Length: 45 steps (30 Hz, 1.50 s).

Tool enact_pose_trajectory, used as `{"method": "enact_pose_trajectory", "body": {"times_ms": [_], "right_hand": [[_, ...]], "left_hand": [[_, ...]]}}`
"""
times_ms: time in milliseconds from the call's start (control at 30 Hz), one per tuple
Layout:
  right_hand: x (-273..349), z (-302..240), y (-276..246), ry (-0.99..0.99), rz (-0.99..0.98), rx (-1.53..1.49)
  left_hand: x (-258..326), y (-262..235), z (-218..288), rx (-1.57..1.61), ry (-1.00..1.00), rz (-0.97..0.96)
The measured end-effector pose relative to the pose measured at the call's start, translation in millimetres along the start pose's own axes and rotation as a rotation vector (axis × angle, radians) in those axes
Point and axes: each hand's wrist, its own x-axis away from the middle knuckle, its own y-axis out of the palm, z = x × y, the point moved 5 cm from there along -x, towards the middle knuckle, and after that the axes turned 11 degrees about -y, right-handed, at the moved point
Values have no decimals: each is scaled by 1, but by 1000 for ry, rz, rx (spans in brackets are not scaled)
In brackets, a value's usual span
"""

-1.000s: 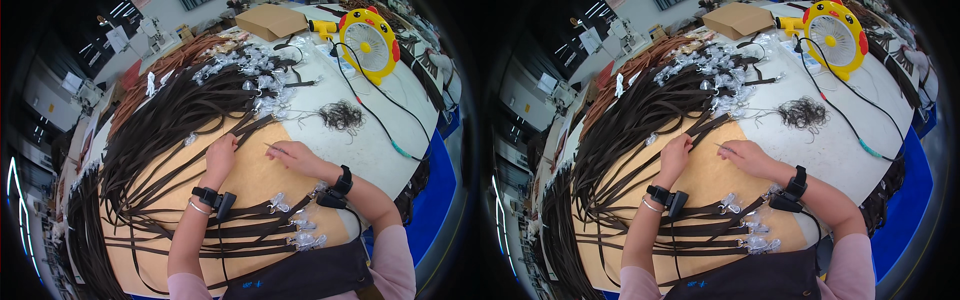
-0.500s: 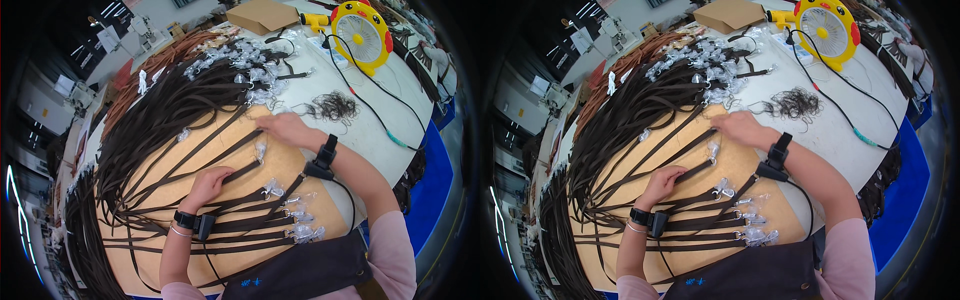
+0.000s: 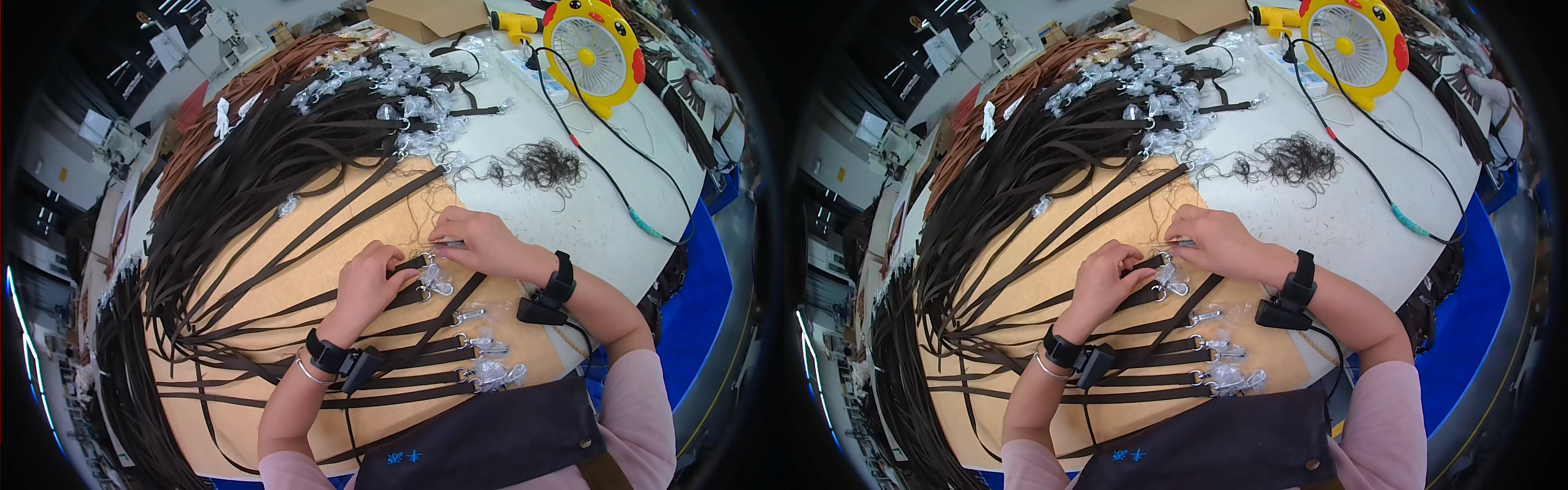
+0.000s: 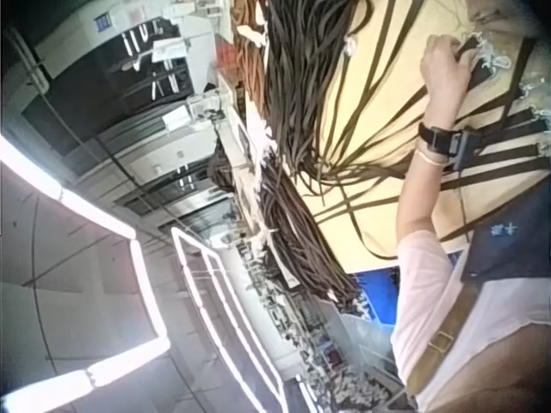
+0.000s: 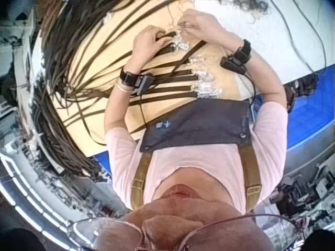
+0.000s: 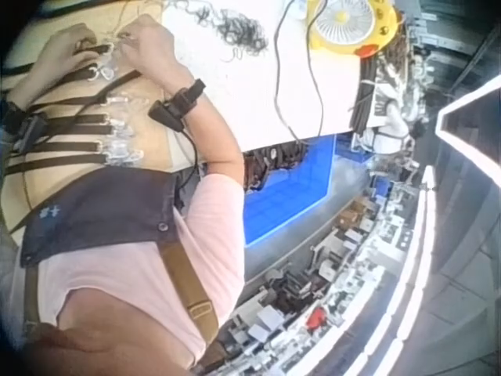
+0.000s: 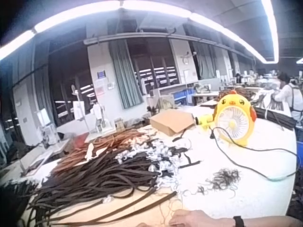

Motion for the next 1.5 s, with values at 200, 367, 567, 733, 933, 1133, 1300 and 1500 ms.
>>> {"method": "enact_pose_trajectory", "body": {"times_ms": [200,367,567,733,933,1133,1300,1500], "right_hand": [[-2,10,17,34,-68,-39],[-11,20,28,125,-89,-51],[-4,5,4,64,84,-12],[1,-19,-4,-78,-127,223],[2,-25,13,-187,-199,396],[-8,-28,13,-220,-220,361],[-9,-30,12,-247,-203,384],[-9,-26,15,-227,-242,388]], "left_hand": [[-7,25,-11,212,-199,-68],[-8,35,-12,373,-328,-102],[-2,36,-22,303,-211,49],[-3,40,-28,430,-260,17],[1,41,-25,452,-247,47],[2,40,-24,437,-238,56],[2,39,-21,446,-232,64],[2,38,-19,393,-234,65]]}}
